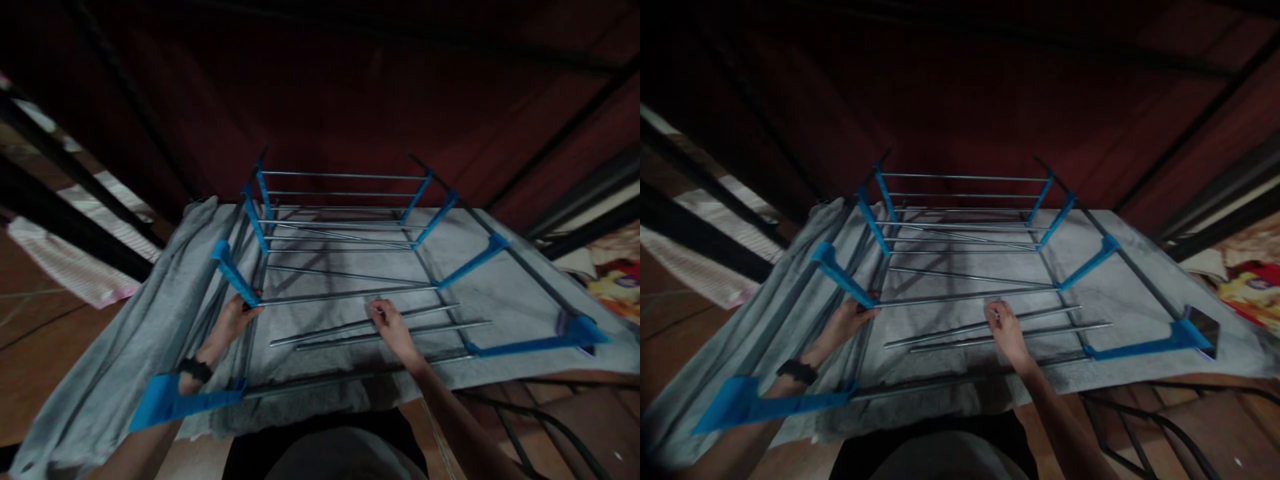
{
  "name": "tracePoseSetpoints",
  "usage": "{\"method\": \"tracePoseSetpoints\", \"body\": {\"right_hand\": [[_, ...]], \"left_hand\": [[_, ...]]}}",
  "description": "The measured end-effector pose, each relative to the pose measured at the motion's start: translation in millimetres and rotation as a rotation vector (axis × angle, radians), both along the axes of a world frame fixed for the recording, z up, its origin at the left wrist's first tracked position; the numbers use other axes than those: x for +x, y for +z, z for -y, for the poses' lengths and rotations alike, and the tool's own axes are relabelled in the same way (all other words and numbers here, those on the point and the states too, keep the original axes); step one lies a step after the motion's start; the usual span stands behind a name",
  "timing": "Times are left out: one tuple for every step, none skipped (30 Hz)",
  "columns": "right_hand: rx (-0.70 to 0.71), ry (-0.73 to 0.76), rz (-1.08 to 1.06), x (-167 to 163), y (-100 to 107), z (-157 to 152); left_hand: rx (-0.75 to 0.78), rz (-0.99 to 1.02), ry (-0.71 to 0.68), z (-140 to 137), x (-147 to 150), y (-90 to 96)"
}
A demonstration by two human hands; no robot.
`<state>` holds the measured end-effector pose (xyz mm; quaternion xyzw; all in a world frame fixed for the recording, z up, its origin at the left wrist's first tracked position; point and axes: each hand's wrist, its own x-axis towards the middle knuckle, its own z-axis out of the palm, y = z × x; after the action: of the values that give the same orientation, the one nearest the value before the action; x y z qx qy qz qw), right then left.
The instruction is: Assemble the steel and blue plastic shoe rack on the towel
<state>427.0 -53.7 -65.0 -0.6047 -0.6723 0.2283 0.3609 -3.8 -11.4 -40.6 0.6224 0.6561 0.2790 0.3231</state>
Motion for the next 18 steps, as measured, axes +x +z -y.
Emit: {"method": "tracePoseSetpoints", "body": {"right_hand": [[0.018,-0.174,-0.028,28.7,-4.6,-3.5],[0.034,-0.342,-0.04,57.8,-8.4,-6.5],[0.048,-0.492,-0.052,85.8,-11.2,-9.2],[0.059,-0.603,-0.061,111.6,-13.0,-12.2],[0.068,-0.688,-0.077,134.0,-13.9,-15.7],[0.064,-0.737,-0.107,152.3,-13.9,-20.2],[0.048,-0.76,-0.139,166.2,-13.1,-25.6],[0.023,-0.76,-0.163,175.9,-11.8,-31.8],[-0.01,-0.737,-0.174,181.9,-10.2,-38.2],[-0.041,-0.706,-0.172,184.7,-8.5,-44.6],[-0.066,-0.675,-0.16,185.4,-6.9,-50.3],[-0.081,-0.649,-0.143,184.5,-5.6,-55.1],[-0.089,-0.631,-0.13,182.8,-4.7,-58.6],[-0.093,-0.627,-0.125,180.8,-4.1,-60.9],[-0.094,-0.633,-0.122,178.7,-3.9,-62.1],[-0.096,-0.644,-0.116,176.7,-3.9,-62.3],[-0.099,-0.656,-0.107,175.0,-3.9,-61.8],[-0.103,-0.669,-0.098,173.5,-4.0,-60.9]], "left_hand": [[-0.001,-0.045,-0.01,-2.4,-2.6,-2.4],[0.004,-0.092,-0.012,-4.8,-4.7,-4.7],[0.005,-0.141,-0.009,-6.9,-6.1,-6.5],[0.004,-0.192,-0.007,-8.5,-6.7,-7.7],[0.002,-0.245,-0.003,-9.5,-6.6,-8.3],[-0.002,-0.298,0.0,-10.0,-5.9,-8.3],[-0.009,-0.351,0.004,-10.0,-4.7,-7.8],[-0.015,-0.397,0.009,-9.7,-3.2,-6.8],[-0.021,-0.435,0.013,-9.1,-1.6,-5.6],[-0.029,-0.461,0.016,-8.3,-0.1,-4.4],[-0.041,-0.479,0.02,-7.5,1.3,-3.2],[-0.053,-0.49,0.019,-6.6,2.4,-2.3],[-0.063,-0.496,0.019,-5.8,3.2,-1.6],[-0.07,-0.499,0.017,-5.1,3.7,-1.3],[-0.078,-0.502,0.017,-4.5,4.0,-1.4],[-0.085,-0.502,0.017,-4.1,4.1,-1.9],[-0.09,-0.498,0.018,-3.8,4.1,-2.7],[-0.093,-0.491,0.021,-3.5,4.0,-3.8]]}}
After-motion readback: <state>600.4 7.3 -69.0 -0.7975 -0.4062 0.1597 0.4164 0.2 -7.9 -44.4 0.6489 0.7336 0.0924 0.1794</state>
